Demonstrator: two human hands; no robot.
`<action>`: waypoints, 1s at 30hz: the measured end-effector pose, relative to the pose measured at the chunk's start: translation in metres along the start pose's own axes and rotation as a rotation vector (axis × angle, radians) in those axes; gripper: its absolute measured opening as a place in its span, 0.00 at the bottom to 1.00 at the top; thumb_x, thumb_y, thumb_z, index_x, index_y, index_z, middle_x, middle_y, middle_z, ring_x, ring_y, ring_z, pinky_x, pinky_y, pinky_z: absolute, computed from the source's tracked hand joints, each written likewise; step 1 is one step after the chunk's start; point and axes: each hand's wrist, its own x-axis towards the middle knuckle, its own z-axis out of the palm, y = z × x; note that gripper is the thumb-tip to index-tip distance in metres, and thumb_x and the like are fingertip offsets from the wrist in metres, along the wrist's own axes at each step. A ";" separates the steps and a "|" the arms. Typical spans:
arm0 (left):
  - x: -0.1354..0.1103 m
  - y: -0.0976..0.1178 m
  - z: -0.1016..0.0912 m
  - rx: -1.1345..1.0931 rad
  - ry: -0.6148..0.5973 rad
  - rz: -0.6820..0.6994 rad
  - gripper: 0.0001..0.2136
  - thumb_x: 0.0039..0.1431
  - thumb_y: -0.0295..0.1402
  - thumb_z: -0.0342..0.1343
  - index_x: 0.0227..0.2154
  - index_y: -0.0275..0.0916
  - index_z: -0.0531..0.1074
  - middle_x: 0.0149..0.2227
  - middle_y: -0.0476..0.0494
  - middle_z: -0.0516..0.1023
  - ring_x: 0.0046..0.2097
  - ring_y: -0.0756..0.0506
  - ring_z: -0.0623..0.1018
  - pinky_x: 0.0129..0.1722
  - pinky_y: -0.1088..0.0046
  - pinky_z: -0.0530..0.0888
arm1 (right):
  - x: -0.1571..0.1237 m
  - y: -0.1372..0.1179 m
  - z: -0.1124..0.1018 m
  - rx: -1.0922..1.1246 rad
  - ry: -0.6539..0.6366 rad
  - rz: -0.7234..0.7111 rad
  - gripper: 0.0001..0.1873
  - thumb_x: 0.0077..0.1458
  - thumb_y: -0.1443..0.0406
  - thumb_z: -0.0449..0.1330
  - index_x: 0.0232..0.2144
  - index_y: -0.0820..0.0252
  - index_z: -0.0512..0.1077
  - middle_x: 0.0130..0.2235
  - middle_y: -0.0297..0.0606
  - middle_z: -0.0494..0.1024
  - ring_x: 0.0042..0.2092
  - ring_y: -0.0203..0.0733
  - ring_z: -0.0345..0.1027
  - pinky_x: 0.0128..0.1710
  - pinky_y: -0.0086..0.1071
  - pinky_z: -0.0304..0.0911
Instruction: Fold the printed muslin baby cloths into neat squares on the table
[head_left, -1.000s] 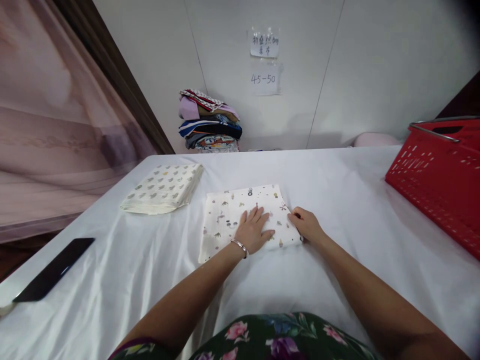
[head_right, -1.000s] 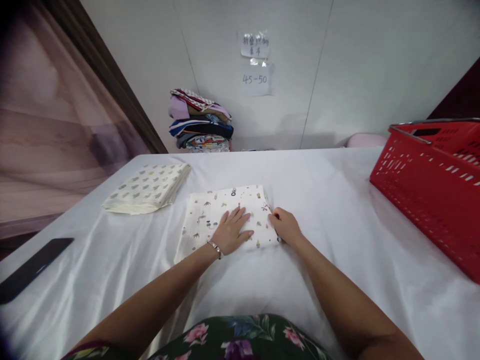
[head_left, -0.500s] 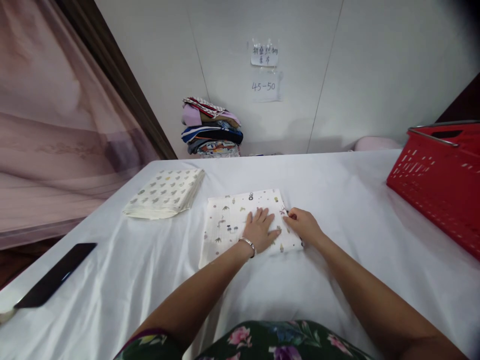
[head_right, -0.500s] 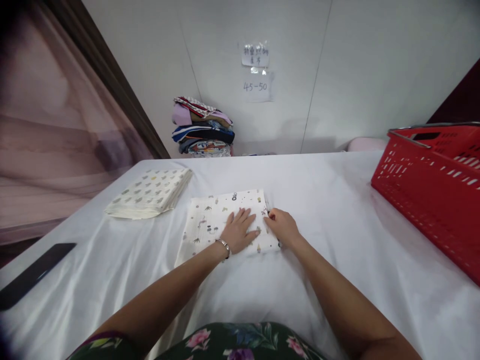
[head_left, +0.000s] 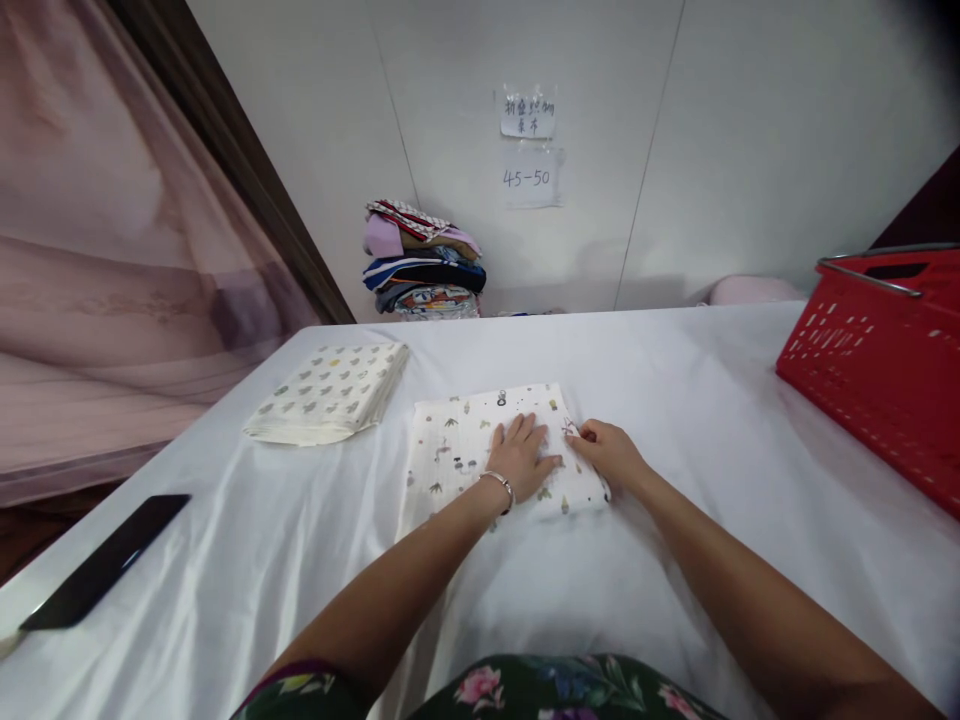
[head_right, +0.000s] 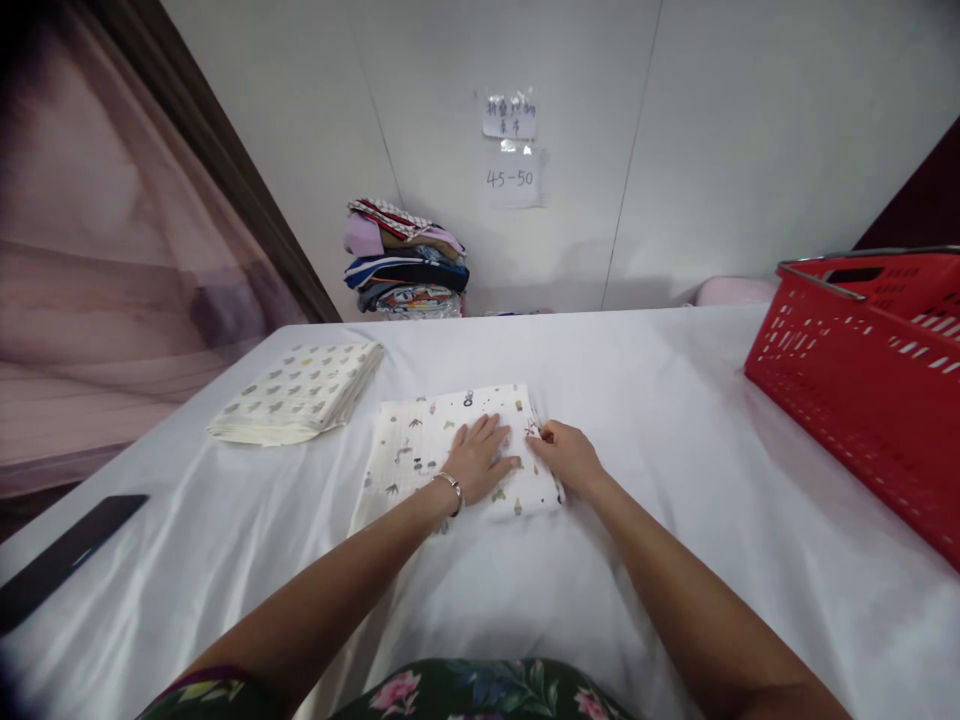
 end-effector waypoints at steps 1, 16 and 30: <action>0.001 0.000 -0.001 0.005 0.002 -0.006 0.28 0.58 0.52 0.38 0.57 0.42 0.55 0.63 0.43 0.48 0.64 0.41 0.46 0.60 0.51 0.46 | 0.004 -0.001 0.000 -0.003 -0.012 0.004 0.16 0.48 0.53 0.53 0.20 0.58 0.64 0.22 0.30 0.69 0.25 0.35 0.59 0.25 0.28 0.49; 0.002 -0.011 -0.002 0.083 -0.040 -0.056 0.31 0.58 0.54 0.32 0.60 0.42 0.51 0.64 0.45 0.45 0.64 0.39 0.43 0.60 0.49 0.42 | 0.012 0.010 0.016 0.158 0.113 0.036 0.13 0.47 0.57 0.53 0.19 0.58 0.64 0.20 0.30 0.66 0.24 0.35 0.58 0.25 0.28 0.50; 0.022 0.005 0.003 0.063 -0.063 -0.049 0.32 0.57 0.54 0.33 0.60 0.43 0.49 0.65 0.44 0.42 0.64 0.39 0.42 0.60 0.49 0.41 | 0.033 0.006 0.013 0.226 0.069 0.044 0.13 0.46 0.56 0.54 0.20 0.60 0.68 0.22 0.33 0.71 0.27 0.36 0.62 0.27 0.28 0.53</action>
